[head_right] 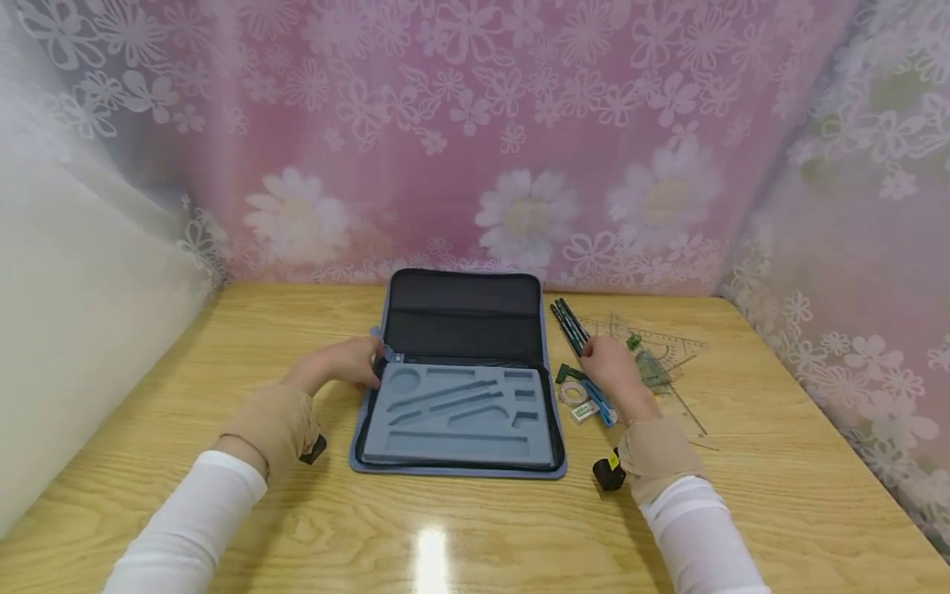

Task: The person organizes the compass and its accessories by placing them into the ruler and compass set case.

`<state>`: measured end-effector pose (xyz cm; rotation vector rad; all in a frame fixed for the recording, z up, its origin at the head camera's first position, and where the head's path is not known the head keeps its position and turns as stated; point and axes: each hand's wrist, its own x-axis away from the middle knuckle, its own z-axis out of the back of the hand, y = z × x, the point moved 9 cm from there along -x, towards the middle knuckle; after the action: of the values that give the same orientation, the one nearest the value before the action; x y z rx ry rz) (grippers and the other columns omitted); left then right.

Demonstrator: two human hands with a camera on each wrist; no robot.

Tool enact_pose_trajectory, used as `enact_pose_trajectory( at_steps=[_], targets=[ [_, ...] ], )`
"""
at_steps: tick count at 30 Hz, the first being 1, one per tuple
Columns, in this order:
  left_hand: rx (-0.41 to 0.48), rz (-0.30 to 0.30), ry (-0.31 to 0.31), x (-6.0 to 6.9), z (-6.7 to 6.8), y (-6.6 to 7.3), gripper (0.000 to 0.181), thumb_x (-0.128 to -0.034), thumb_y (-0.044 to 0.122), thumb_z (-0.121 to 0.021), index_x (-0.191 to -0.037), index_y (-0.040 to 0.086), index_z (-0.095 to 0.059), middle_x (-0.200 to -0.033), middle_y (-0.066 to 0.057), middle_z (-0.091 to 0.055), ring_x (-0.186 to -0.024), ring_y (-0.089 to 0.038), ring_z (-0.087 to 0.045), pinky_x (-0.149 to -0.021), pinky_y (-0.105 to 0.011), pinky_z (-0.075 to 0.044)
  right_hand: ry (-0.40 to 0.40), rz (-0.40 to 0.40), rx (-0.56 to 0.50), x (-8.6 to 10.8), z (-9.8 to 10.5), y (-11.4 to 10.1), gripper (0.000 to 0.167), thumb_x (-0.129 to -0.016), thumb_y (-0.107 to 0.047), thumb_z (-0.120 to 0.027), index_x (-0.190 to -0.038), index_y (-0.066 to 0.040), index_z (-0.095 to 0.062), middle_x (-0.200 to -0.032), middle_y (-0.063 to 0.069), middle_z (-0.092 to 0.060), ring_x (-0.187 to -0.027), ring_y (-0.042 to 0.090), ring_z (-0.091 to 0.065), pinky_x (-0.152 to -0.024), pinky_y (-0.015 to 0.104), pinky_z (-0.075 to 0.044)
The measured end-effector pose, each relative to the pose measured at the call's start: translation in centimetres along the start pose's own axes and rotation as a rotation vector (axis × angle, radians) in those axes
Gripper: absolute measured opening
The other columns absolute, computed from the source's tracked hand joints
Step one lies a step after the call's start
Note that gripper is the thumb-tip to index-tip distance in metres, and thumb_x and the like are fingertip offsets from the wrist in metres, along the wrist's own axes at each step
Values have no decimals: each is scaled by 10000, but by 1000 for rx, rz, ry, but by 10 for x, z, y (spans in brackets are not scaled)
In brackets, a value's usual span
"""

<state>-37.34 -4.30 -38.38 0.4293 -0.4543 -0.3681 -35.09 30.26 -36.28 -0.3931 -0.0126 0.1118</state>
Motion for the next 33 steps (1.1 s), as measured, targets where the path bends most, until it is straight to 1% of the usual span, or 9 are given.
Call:
enact_pose_trajectory(
  at_steps=[5, 10, 13, 15, 18, 23, 26, 30, 33],
  targets=[
    [25, 2, -20, -1, -4, -2, 546, -795, 50, -696, -1258, -83, -440, -1097, -201, -548, -699, -208, -597, -621, -294, -513, -17, -29, 82, -1, -1, 12, 181, -893, -81, -565, -789, 56, -622, -620, 79, -552, -535, 175, -484, -557, 381, -431],
    [43, 2, -18, -1, -5, -2, 538, -799, 54, -692, -1259, -71, -441, -1053, -167, -555, -712, -209, -586, -629, -294, -507, -44, -43, 79, -1, -3, 15, 247, -896, -84, -550, -659, -27, -592, -536, 1, -483, -471, 123, -422, -494, 306, -373],
    [47, -5, -10, -1, -5, -1, 529, -802, 53, -688, -1255, -67, -443, -1061, -167, -552, -717, -208, -579, -627, -292, -507, -58, -43, 90, -2, -4, 17, 373, -892, -84, -538, -524, -106, -477, -454, -34, -362, -408, 100, -310, -450, 268, -301],
    [47, -11, -7, -1, -6, -1, 525, -802, 52, -686, -1253, -67, -445, -1074, -174, -550, -718, -208, -578, -621, -290, -508, -67, -29, 96, -2, -6, 18, 440, -886, -86, -541, -478, -154, -391, -429, -62, -271, -389, 81, -233, -430, 246, -259],
    [30, -23, -4, -1, -7, 0, 530, -799, 52, -687, -1255, -71, -447, -1111, -187, -547, -762, -221, -581, -637, -297, -509, -62, 19, 118, 0, -6, 19, 480, -876, -94, -558, -443, -168, -365, -412, -78, -246, -374, 67, -210, -415, 231, -246],
    [-92, -59, 25, 0, -4, 5, 535, -791, 95, -698, -1248, -78, -479, -1210, -204, -534, -1021, -280, -547, -817, -352, -473, -41, 20, 141, 5, -1, 22, 384, -886, -101, -522, -511, -124, -444, -499, -25, -348, -401, 93, -269, -415, 248, -264],
    [-172, -86, 51, 1, -2, 8, 517, -783, 120, -705, -1215, -88, -511, -1196, -209, -551, -1098, -308, -518, -893, -378, -438, -35, -3, 110, 10, 4, 22, 270, -906, -102, -488, -639, -69, -509, -576, 25, -432, -442, 130, -334, -436, 282, -301],
    [-223, -125, 78, 3, 0, 13, 438, -767, 118, -711, -1124, -93, -569, -1086, -191, -599, -1001, -289, -556, -845, -367, -458, -17, 19, 74, 20, 13, 14, 181, -921, -95, -492, -826, 33, -578, -680, 93, -554, -518, 166, -431, -484, 317, -361],
    [-218, -132, 97, 6, 1, 16, 264, -756, 70, -687, -969, -65, -613, -916, -137, -609, -815, -238, -541, -712, -326, -457, 3, 34, 72, 27, 21, 6, 190, -915, -76, -482, -842, 60, -592, -670, 82, -556, -514, 158, -433, -490, 312, -361]
  ],
)
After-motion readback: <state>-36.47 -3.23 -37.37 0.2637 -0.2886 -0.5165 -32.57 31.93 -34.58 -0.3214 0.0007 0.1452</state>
